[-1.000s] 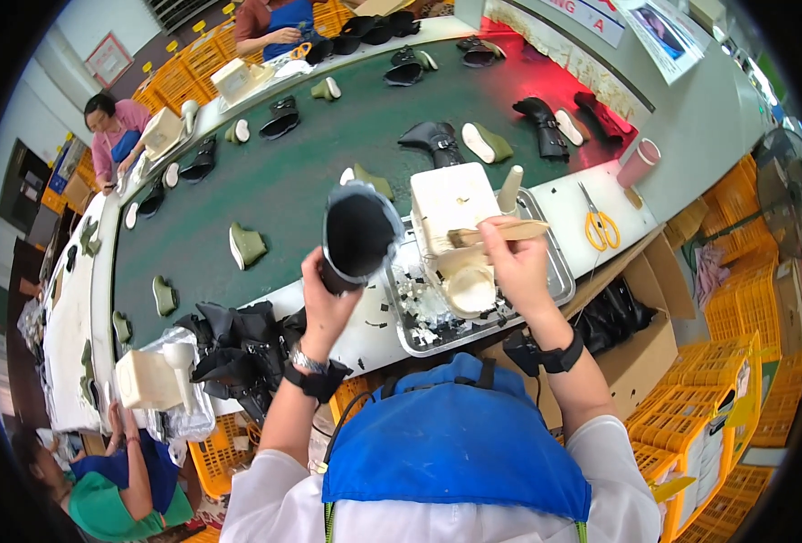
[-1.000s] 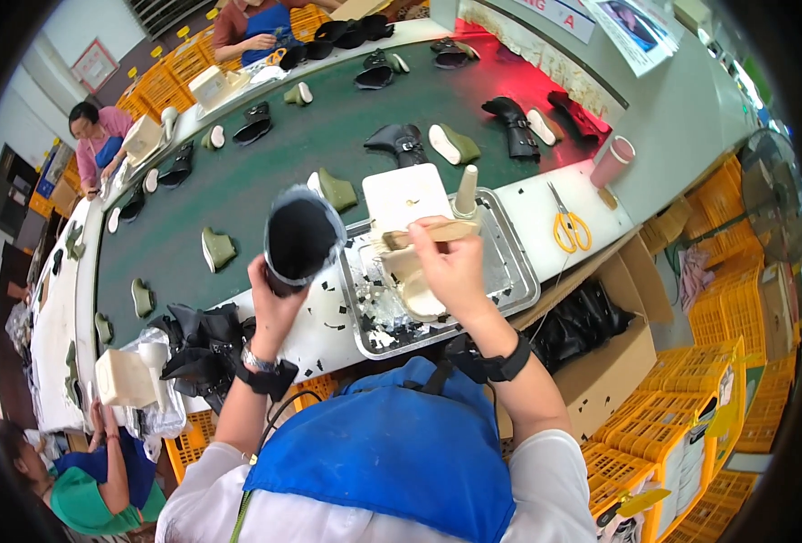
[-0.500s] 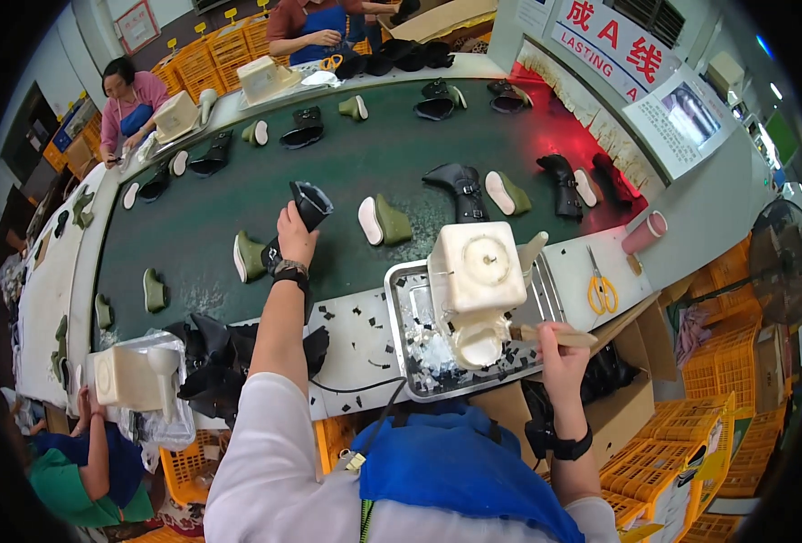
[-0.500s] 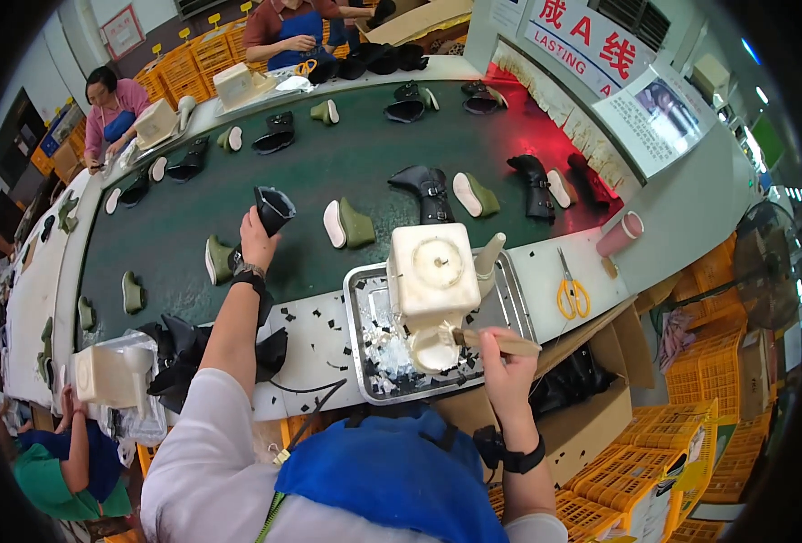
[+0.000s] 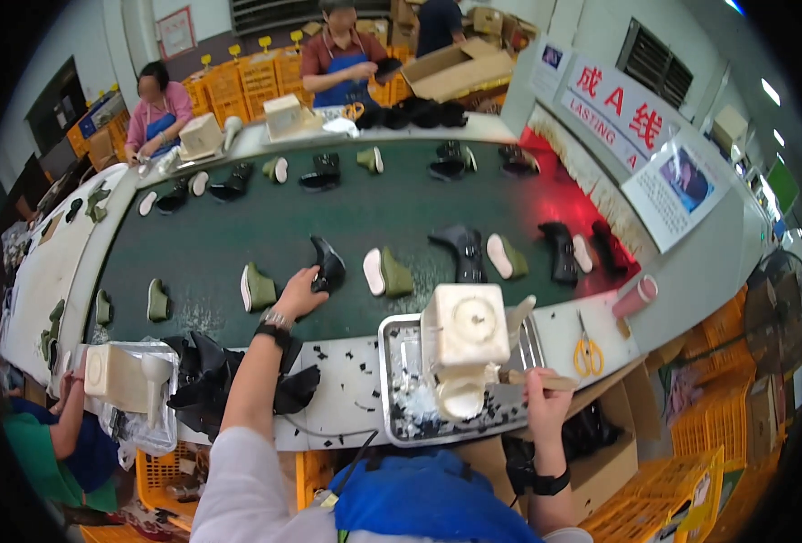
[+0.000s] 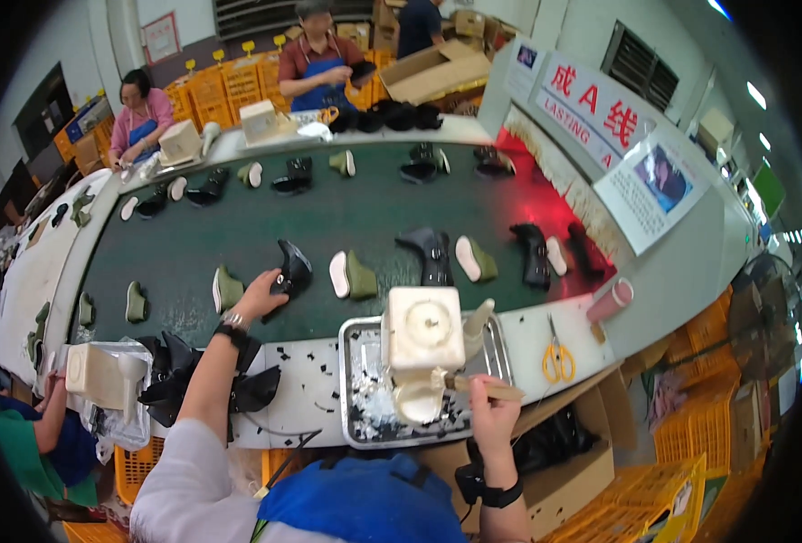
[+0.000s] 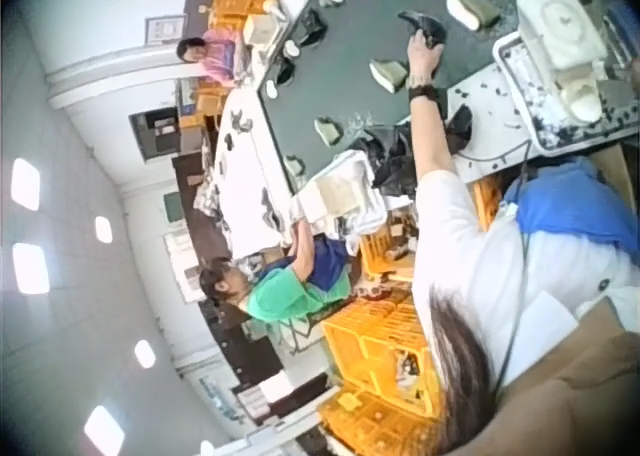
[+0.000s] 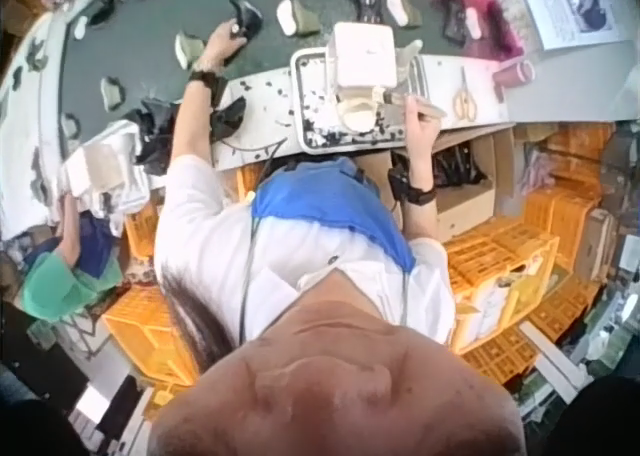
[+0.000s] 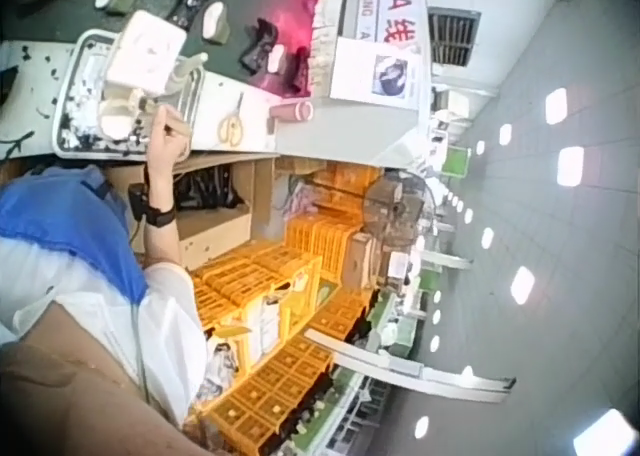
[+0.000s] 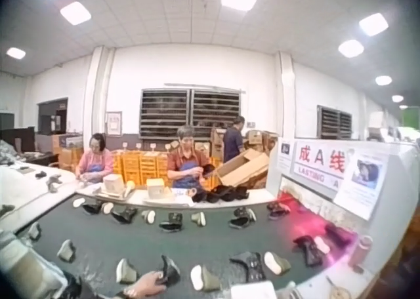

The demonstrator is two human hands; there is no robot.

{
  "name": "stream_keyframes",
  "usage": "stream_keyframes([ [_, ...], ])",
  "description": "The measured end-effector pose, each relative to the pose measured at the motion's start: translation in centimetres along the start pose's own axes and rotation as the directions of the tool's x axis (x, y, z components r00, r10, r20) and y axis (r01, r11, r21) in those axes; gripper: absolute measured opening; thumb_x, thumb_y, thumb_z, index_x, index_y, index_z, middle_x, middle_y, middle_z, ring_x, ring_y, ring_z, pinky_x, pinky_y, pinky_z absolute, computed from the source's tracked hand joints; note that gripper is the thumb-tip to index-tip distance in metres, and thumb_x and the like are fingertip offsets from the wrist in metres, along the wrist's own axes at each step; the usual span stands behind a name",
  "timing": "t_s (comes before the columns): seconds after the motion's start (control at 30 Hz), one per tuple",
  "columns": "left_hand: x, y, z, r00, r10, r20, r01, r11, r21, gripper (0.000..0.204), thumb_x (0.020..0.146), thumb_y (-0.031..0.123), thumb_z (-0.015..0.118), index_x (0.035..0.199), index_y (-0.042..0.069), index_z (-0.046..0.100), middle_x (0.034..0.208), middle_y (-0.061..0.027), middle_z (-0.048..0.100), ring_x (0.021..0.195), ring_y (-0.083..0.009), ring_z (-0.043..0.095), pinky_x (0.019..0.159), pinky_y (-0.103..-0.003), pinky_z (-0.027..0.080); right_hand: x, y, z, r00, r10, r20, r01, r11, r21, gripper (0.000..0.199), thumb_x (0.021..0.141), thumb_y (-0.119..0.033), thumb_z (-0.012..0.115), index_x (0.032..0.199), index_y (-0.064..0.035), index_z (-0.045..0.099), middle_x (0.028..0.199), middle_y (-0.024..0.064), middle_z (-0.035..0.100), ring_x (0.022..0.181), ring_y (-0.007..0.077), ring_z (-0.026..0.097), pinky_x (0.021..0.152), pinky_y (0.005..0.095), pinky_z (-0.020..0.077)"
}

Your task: The recorder uses a brush to apply glue to the edges and interior of black boot uppers on a production line.

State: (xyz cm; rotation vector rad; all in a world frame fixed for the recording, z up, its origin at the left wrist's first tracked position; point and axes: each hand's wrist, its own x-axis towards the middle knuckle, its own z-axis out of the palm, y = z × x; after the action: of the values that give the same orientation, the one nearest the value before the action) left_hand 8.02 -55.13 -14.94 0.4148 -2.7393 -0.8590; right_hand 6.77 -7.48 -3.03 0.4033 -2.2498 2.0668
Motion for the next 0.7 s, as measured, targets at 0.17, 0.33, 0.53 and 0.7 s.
stream_keyframes([
  [0.17,-11.2,5.5,-4.5,0.989,0.088,0.116,-0.106,0.982,0.159,0.086,0.056,0.027,0.077,0.130,0.010,0.036,0.123,-0.0188,0.045,0.116,-0.0353,0.040,0.095,-0.042,0.036,0.1,-1.0,0.4,0.996,-0.019,0.090,0.010,0.995,0.095,0.011,0.084,-0.009,0.058,0.088,0.0011,0.060,0.066,-0.0003,0.054,0.055,0.0043,0.048,0.050,0.0180,0.0387],
  [0.33,-19.1,8.1,-0.5,0.862,-0.374,0.344,0.039,0.724,0.689,0.108,0.052,0.034,0.078,0.140,0.032,0.015,0.134,-0.0150,0.036,0.126,-0.0374,0.030,0.099,-0.054,0.024,1.8,-0.5,0.9,0.976,-0.057,0.208,0.040,0.995,0.086,0.013,0.084,-0.012,0.059,0.087,0.0009,0.060,0.066,0.0002,0.055,0.056,0.0050,0.049,0.050,0.0184,0.0378],
  [0.53,-17.7,6.4,2.9,0.975,-0.213,0.067,0.111,0.724,0.681,0.029,0.076,0.011,0.052,0.104,0.008,0.056,0.071,-0.0099,0.063,0.068,-0.0257,0.063,0.061,-0.039,0.047,1.7,-1.3,0.6,0.974,-0.097,0.203,0.072,0.989,0.127,0.014,0.087,-0.013,0.056,0.086,0.0006,0.060,0.066,0.0014,0.055,0.056,0.0054,0.048,0.049,0.0173,0.0376],
  [0.7,-18.8,6.1,1.3,0.960,-0.275,-0.062,0.248,0.719,0.649,0.013,0.076,0.010,0.052,0.074,0.005,0.064,0.073,-0.0127,0.064,0.069,-0.0274,0.064,0.061,-0.035,0.052,1.9,-0.9,0.6,0.965,-0.117,0.233,0.094,0.990,0.106,0.016,0.087,-0.013,0.056,0.088,0.0023,0.060,0.069,0.0028,0.056,0.056,0.0057,0.049,0.049,0.0181,0.0397],
])
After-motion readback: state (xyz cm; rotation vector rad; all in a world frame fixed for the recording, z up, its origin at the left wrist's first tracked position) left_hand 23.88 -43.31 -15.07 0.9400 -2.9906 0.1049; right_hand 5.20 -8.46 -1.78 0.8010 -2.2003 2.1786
